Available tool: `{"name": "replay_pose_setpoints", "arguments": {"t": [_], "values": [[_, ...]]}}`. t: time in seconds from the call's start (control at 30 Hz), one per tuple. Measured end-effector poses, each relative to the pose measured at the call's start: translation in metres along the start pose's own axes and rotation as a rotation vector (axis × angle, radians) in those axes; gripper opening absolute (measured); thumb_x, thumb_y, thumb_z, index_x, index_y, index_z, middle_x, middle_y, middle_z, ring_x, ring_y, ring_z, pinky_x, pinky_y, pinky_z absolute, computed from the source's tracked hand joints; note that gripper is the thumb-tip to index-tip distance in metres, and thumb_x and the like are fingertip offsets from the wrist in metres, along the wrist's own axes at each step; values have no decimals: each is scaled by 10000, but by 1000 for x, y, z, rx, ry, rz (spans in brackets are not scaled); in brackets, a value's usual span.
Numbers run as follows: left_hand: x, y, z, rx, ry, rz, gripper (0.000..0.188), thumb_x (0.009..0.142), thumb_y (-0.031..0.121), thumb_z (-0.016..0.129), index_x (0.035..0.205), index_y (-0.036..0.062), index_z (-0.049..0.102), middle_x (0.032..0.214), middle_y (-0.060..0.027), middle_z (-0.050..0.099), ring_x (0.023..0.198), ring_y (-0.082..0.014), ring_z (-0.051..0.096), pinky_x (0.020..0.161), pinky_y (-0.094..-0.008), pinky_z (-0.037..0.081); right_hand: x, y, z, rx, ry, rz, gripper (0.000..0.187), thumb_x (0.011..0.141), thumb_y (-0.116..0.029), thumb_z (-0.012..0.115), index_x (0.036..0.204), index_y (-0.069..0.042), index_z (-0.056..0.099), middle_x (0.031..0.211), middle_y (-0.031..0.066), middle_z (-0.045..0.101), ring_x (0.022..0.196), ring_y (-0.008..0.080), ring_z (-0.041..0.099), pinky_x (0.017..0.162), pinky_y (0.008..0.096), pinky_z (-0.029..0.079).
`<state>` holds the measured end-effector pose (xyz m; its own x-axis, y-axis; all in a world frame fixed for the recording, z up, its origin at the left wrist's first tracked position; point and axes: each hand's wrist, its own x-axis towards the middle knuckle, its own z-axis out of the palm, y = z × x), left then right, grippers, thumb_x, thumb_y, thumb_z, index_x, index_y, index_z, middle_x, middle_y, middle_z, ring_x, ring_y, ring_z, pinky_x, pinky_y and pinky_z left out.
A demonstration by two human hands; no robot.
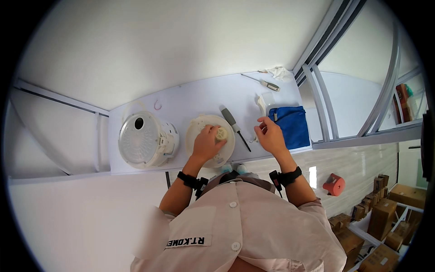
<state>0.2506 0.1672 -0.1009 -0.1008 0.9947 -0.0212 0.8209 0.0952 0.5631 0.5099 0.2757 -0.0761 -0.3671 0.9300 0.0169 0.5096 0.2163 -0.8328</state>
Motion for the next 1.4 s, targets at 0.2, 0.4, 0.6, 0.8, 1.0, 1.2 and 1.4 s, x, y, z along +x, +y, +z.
{"name": "replay_pose_setpoints", "arguments": {"t": [0.2, 0.4, 0.6, 0.8, 1.0, 1.2, 1.4], "values": [[-5, 13, -30, -395, 155, -30, 586, 893, 213, 785, 1415, 46, 577, 1316, -137, 567, 1178, -304, 623, 950, -398, 540, -3, 4, 25, 4, -132, -76, 266, 975, -193, 740, 1168, -24, 669, 865, 99, 721, 716, 198, 694, 680, 341, 556], [-21, 8, -32, -618, 212, 1, 623, 888, 22, 759, 1460, 46, 512, 1346, -108, 547, 1218, -264, 599, 1009, -373, 543, 4, 1, 64, 542, -637, 260, 587, 1046, -497, 639, 1411, -41, 583, 1128, 117, 701, 934, 206, 682, 797, 366, 567], [-41, 4, -36, -916, 221, 71, 639, 933, -24, 736, 1502, 50, 456, 1376, -55, 601, 1249, -179, 596, 1080, -358, 499, 4, -16, 82, 484, -768, 244, 770, 1061, -584, 556, 1594, -58, 377, 1313, 156, 605, 1115, 245, 636, 903, 361, 547], [-52, -4, -34, -1041, 334, 137, 595, 948, -3, 724, 1488, 24, 475, 1415, -90, 617, 1291, -199, 585, 1114, -368, 468, 4, -27, 90, 642, -609, 314, 1011, 954, -558, 749, 1645, -45, 219, 1369, 231, 547, 1195, 297, 603, 984, 391, 523], [-65, -53, -27, -1208, 86, -91, 666, 891, -58, 697, 1513, 28, 475, 1448, -76, 612, 1317, -218, 589, 1118, -381, 474, 4, -18, 81, 571, -309, 249, 1238, 778, -429, 940, 1629, 44, 175, 1410, 275, 505, 1284, 355, 570, 1083, 432, 500], [-57, -7, -52, -1772, 21, -248, 701, 837, 11, 692, 1501, -7, 468, 1401, -119, 635, 1269, -266, 631, 1103, -393, 485, -2, -10, 71, 240, -82, 22, 1185, 768, -362, 943, 1607, 63, 223, 1466, 305, 461, 1407, 391, 467, 1176, 483, 413], [-52, -20, -11, -808, 281, -499, 673, 870, 216, 728, 1445, -45, 494, 1358, -209, 625, 1299, -326, 596, 1076, -431, 492, -10, -26, 70, 3, -201, 18, 1171, 770, -364, 913, 1606, 77, 221, 1434, 342, 457, 1329, 477, 518, 1111, 487, 466]]}}
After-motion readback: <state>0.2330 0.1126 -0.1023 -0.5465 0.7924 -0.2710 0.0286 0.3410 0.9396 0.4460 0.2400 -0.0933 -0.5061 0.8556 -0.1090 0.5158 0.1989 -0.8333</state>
